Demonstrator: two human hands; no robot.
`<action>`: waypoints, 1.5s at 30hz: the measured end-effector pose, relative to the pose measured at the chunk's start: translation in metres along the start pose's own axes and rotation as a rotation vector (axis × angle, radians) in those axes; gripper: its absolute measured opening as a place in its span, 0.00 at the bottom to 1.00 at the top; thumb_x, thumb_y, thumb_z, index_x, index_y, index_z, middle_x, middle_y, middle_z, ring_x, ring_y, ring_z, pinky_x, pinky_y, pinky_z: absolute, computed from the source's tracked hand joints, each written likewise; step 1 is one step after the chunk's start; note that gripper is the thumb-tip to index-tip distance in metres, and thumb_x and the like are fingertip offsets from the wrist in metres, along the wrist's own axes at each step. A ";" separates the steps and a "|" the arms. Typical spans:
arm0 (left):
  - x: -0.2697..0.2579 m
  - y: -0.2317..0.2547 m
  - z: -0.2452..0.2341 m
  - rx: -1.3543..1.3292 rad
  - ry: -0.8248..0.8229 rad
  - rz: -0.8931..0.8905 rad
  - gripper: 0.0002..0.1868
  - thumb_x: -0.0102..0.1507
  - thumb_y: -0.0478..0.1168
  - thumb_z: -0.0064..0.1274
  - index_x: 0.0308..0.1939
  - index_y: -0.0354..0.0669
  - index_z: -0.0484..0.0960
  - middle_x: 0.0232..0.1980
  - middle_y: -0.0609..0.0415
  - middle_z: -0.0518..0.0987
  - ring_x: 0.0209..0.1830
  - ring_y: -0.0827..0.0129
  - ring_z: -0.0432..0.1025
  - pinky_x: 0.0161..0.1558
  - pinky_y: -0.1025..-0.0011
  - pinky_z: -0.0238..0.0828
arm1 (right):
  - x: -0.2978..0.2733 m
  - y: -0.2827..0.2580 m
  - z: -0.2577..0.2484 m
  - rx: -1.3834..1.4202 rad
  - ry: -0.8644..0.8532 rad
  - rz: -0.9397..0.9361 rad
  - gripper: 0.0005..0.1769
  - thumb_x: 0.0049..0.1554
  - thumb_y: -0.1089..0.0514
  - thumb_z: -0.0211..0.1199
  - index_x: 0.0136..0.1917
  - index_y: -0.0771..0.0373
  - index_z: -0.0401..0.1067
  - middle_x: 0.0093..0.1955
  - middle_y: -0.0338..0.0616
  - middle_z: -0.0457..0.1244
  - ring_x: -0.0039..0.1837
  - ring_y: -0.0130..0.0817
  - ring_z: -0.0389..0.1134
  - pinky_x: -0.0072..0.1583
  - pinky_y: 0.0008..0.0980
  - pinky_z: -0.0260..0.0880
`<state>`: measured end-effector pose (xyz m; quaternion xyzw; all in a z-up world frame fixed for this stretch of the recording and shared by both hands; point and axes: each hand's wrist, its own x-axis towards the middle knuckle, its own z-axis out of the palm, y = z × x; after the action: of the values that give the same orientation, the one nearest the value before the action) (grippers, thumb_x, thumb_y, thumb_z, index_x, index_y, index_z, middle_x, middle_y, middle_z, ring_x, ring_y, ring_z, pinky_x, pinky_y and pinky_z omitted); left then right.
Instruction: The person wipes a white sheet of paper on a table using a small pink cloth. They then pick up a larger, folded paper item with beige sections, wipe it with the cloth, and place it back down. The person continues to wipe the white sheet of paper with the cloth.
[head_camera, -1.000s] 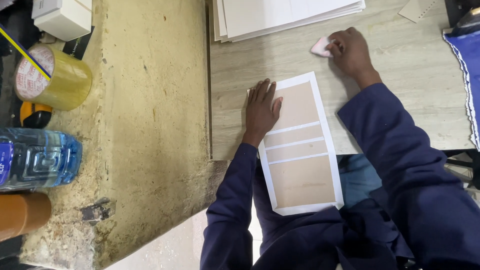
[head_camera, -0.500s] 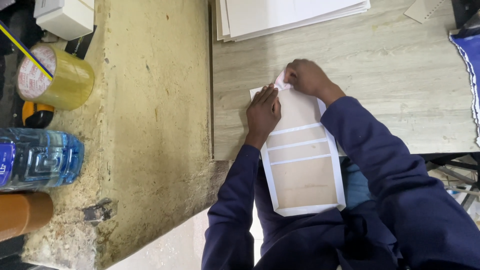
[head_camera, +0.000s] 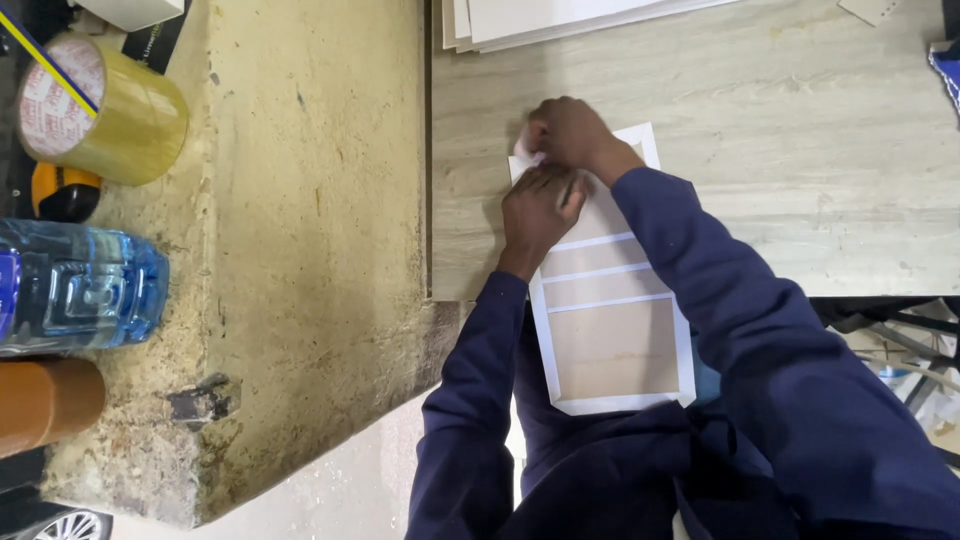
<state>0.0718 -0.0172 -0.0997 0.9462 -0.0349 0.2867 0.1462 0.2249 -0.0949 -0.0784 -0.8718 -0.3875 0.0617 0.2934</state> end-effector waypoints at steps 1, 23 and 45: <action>-0.001 -0.008 0.005 -0.010 -0.066 0.016 0.09 0.62 0.51 0.60 0.36 0.57 0.91 0.35 0.61 0.89 0.43 0.67 0.86 0.52 0.71 0.84 | 0.009 -0.015 0.006 0.030 -0.006 -0.015 0.06 0.56 0.58 0.69 0.37 0.52 0.81 0.40 0.48 0.72 0.48 0.62 0.74 0.52 0.58 0.77; 0.007 -0.020 0.000 -0.346 0.259 -0.347 0.11 0.70 0.38 0.51 0.42 0.44 0.90 0.54 0.53 0.87 0.59 0.62 0.79 0.65 0.61 0.74 | -0.111 0.118 -0.097 -0.432 0.308 0.002 0.48 0.44 0.76 0.62 0.80 0.77 0.68 0.78 0.69 0.63 0.77 0.74 0.59 0.74 0.65 0.61; -0.002 -0.038 -0.014 -0.937 0.327 -0.712 0.18 0.77 0.54 0.48 0.57 0.45 0.83 0.59 0.47 0.81 0.67 0.57 0.74 0.75 0.56 0.62 | -0.197 -0.192 -0.240 0.386 -0.192 -0.772 0.07 0.67 0.59 0.62 0.49 0.63 0.77 0.45 0.56 0.69 0.47 0.59 0.74 0.54 0.57 0.72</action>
<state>0.0684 0.0226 -0.0998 0.6785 0.1842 0.3158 0.6371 0.0464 -0.2447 0.2024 -0.5825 -0.6917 0.0996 0.4151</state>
